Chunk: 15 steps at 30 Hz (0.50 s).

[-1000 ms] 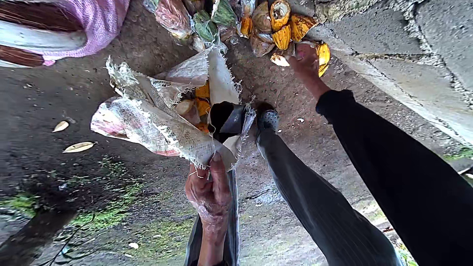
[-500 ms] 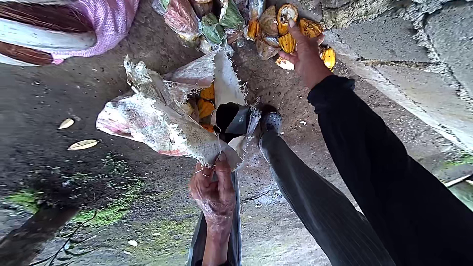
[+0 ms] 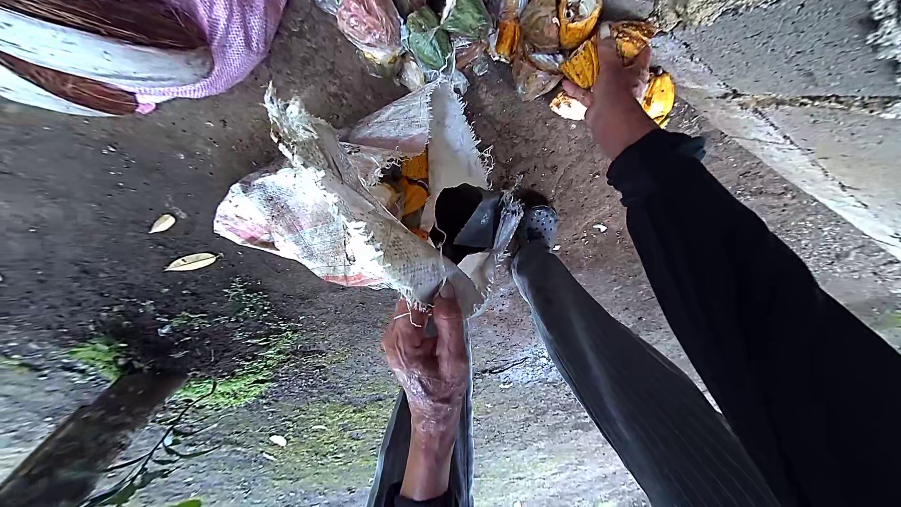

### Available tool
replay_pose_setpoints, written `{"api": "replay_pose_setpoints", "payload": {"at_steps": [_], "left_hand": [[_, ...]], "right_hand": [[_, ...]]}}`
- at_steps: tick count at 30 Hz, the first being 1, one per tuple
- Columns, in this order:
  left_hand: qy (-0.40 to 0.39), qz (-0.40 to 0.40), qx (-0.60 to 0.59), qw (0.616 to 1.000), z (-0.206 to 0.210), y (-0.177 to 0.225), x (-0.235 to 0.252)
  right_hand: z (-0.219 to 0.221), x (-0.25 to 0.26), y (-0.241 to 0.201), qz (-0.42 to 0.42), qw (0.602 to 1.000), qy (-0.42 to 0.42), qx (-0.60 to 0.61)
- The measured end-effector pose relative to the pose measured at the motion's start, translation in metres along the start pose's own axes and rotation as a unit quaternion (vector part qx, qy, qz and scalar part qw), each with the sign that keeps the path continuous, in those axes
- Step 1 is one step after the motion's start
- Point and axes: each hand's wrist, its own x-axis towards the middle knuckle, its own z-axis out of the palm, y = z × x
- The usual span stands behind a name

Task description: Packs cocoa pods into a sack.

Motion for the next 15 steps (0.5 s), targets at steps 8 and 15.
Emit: {"api": "replay_pose_setpoints", "payload": {"at_steps": [8,15], "left_hand": [[-0.005,-0.003,-0.015,1.0,0.0,-0.002,-0.002],[-0.004,-0.016,-0.021,1.0,0.002,0.001,-0.001]], "right_hand": [[-0.036,-0.05,-0.025,-0.043,0.995,-0.091,-0.012],[0.0,-0.16,0.007,-0.128,0.894,-0.404,-0.149]]}}
